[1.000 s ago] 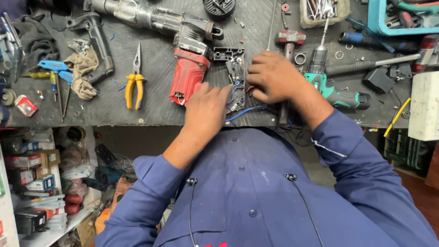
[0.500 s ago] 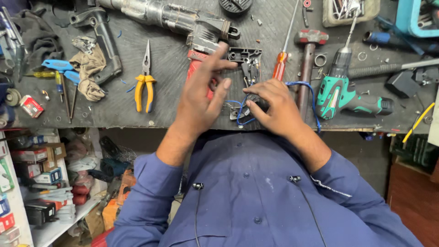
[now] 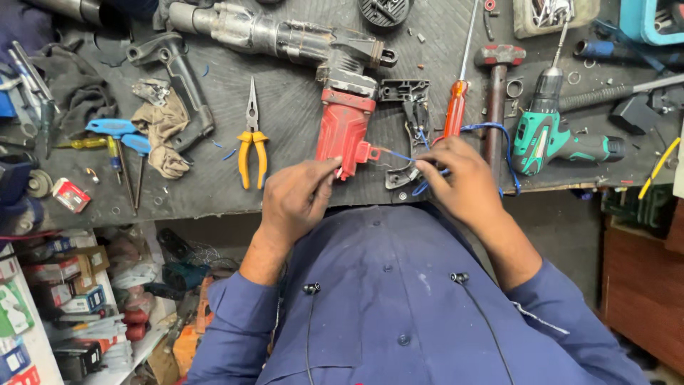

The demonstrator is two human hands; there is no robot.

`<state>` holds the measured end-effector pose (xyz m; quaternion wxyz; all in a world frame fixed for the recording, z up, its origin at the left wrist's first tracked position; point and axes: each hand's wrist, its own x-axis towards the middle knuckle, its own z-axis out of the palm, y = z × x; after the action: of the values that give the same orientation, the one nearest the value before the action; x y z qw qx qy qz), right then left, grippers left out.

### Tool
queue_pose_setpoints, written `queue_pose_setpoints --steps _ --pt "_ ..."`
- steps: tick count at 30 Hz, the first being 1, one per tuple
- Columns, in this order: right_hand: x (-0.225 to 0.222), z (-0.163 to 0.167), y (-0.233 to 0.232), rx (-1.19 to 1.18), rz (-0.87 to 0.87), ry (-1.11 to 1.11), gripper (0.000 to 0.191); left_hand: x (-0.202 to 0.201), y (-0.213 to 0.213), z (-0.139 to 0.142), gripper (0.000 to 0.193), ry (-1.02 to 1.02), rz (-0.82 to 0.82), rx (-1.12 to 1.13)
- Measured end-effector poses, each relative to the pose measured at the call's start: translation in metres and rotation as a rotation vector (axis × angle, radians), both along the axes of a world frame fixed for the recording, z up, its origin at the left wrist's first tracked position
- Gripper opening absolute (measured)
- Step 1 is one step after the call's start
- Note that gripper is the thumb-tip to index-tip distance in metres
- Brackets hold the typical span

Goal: The person strips insulation from blue wires using pliers, twists the exposed ends, and secures them into a terminal block using a screwdriver. The person then wraps the connection with electrical tape.

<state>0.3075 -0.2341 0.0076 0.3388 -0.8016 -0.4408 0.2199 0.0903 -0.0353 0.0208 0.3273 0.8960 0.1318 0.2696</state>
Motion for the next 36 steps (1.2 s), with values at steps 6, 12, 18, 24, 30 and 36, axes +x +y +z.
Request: queue_pose_setpoints --steps 6,12,18,24,30,36 --pt "-0.013 -0.007 -0.021 0.134 -0.06 -0.027 0.016 -0.004 -0.002 -0.01 0.027 0.017 -0.03 -0.095" --pt "-0.021 -0.024 -0.025 0.247 -0.264 0.087 0.011 0.035 -0.021 -0.02 0.036 0.1 -0.304 0.047" --pt "-0.029 -0.024 -0.013 0.292 -0.381 0.206 0.016 0.08 -0.034 -0.026 0.013 0.212 -0.295 0.375" --pt "-0.029 -0.014 -0.006 0.379 -0.45 0.363 0.024 0.091 -0.033 -0.025 0.009 0.14 -0.359 0.481" --pt "-0.023 -0.017 -0.012 0.368 -0.472 0.364 0.03 0.091 -0.028 -0.016 0.006 0.176 -0.391 0.453" --pt "-0.059 -0.015 -0.013 0.653 -0.666 0.101 0.033 0.037 -0.012 0.006 0.015 0.038 -0.303 -0.305"
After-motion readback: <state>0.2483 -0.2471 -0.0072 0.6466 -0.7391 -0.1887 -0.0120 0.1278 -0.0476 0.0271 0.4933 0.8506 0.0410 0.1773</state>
